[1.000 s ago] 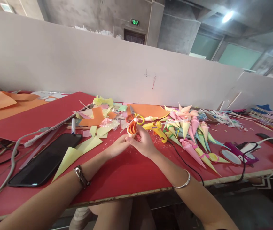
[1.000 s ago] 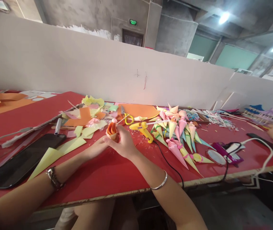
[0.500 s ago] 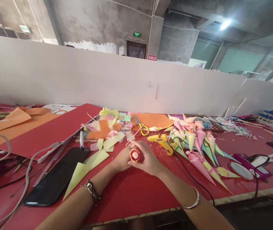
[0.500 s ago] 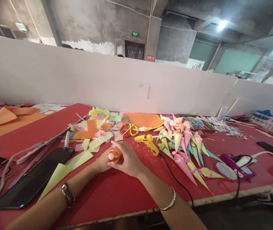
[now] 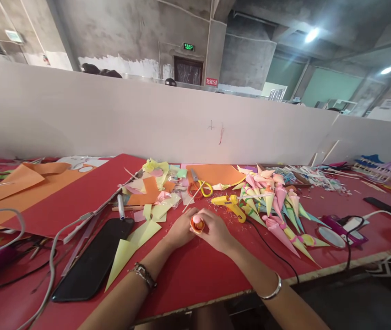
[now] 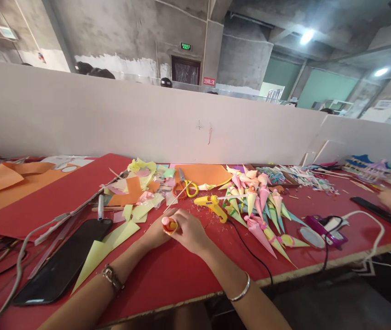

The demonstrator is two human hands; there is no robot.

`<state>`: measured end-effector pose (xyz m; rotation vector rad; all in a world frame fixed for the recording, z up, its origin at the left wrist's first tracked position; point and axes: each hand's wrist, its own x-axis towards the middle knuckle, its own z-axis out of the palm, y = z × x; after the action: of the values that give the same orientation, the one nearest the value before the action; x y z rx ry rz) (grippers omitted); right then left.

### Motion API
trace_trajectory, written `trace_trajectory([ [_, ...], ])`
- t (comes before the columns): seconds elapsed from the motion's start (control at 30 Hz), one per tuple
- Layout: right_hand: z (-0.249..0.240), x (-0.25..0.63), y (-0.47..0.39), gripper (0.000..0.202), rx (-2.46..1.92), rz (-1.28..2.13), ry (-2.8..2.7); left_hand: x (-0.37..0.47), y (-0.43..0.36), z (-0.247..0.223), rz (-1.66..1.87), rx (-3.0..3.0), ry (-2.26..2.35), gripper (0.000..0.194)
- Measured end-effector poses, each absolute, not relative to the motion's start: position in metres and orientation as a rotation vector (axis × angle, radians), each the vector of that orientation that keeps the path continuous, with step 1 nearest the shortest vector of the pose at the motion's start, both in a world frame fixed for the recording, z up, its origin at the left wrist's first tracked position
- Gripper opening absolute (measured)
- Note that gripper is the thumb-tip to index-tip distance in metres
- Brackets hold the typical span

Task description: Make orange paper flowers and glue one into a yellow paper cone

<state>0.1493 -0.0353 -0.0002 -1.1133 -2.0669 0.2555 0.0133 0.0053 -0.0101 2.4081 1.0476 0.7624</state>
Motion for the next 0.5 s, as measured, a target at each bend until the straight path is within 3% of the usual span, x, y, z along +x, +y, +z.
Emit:
trace_trajectory([
  [0.27,-0.001,0.159,-0.055,0.024,-1.840,0.239,-2.182,-0.022,0.035,-0.004,0.976,2.280,1.677,0.023],
  [0.37,-0.003,0.159,-0.054,0.024,-1.900,0.251,-2.194,-0.035,0.045,-0.006,0.983,2.456,1.850,0.029],
  [0.5,-0.004,0.156,-0.053,0.036,-1.848,0.321,-2.194,-0.039,0.051,-0.013,0.810,2.553,1.981,0.051],
])
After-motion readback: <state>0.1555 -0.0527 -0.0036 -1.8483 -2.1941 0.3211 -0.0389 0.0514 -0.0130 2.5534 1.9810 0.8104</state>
